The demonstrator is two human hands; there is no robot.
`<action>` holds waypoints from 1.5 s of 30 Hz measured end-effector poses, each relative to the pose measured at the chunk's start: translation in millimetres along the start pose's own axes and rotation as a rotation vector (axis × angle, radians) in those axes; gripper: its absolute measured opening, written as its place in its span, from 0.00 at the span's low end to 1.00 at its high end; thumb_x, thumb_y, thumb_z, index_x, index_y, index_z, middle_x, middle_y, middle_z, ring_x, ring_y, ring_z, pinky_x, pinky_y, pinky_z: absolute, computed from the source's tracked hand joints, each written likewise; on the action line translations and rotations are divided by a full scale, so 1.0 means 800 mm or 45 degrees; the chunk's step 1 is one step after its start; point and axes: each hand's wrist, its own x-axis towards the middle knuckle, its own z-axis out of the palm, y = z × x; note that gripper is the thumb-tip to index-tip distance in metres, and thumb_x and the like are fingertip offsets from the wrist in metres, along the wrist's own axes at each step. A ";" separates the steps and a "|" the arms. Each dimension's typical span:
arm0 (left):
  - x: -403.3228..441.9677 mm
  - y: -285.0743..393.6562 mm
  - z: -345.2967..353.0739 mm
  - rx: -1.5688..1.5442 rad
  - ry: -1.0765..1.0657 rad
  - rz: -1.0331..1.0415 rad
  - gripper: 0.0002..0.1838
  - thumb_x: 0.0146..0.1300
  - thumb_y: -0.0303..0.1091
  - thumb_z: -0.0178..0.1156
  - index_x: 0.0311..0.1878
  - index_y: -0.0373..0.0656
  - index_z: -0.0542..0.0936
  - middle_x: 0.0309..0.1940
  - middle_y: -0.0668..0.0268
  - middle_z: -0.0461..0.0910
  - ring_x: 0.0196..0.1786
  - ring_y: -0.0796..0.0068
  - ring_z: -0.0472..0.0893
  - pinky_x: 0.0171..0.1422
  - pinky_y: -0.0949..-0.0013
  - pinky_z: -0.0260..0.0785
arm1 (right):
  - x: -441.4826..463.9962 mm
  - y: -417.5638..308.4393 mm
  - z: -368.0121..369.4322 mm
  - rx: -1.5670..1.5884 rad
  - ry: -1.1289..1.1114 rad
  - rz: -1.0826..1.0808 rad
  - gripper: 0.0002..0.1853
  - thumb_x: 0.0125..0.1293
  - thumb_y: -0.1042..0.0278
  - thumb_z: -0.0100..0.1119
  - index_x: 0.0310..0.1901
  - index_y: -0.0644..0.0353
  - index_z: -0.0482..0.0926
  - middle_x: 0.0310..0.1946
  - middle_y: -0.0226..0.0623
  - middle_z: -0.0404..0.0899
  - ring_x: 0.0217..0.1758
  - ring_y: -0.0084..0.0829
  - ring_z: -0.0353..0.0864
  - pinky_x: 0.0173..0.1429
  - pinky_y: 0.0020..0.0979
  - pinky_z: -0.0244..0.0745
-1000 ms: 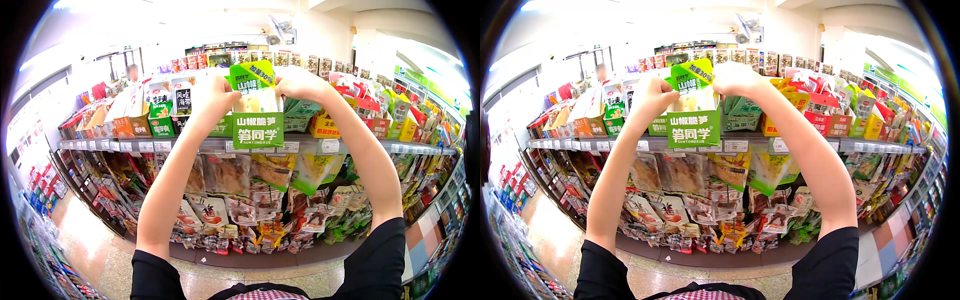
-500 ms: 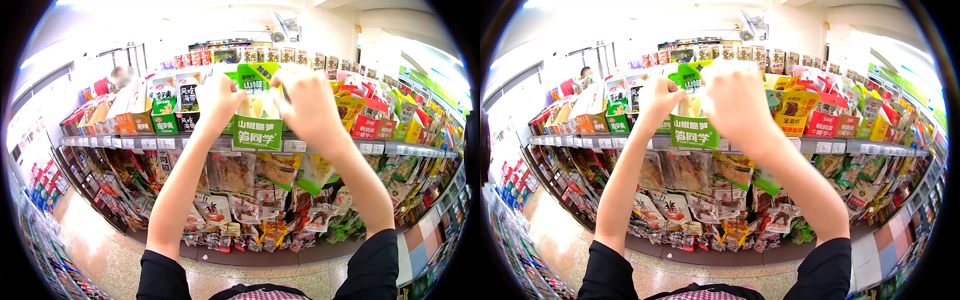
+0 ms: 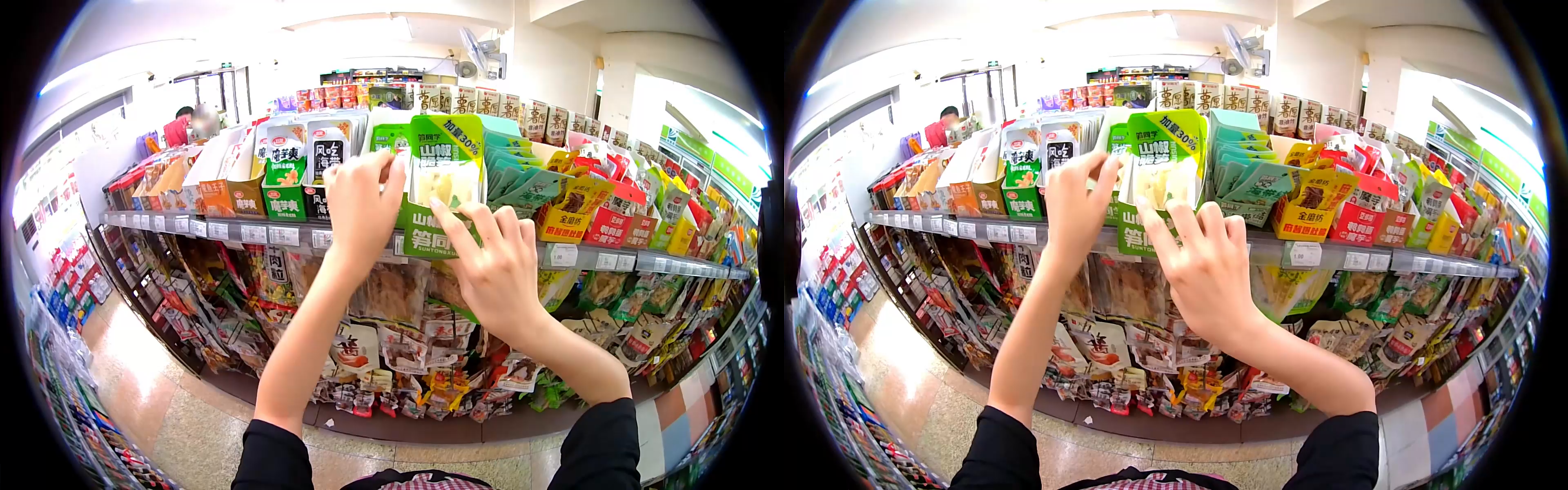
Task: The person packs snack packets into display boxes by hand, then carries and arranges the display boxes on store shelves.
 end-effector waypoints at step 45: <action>-0.072 -0.019 0.022 0.471 -0.145 0.250 0.28 0.51 0.21 0.61 0.60 0.43 0.79 0.55 0.62 0.76 0.63 0.61 0.73 0.71 0.55 0.56 | 0.030 0.047 0.098 0.385 -0.124 0.188 0.25 0.52 0.87 0.57 0.54 0.60 0.79 0.47 0.45 0.78 0.48 0.46 0.83 0.46 0.44 0.81</action>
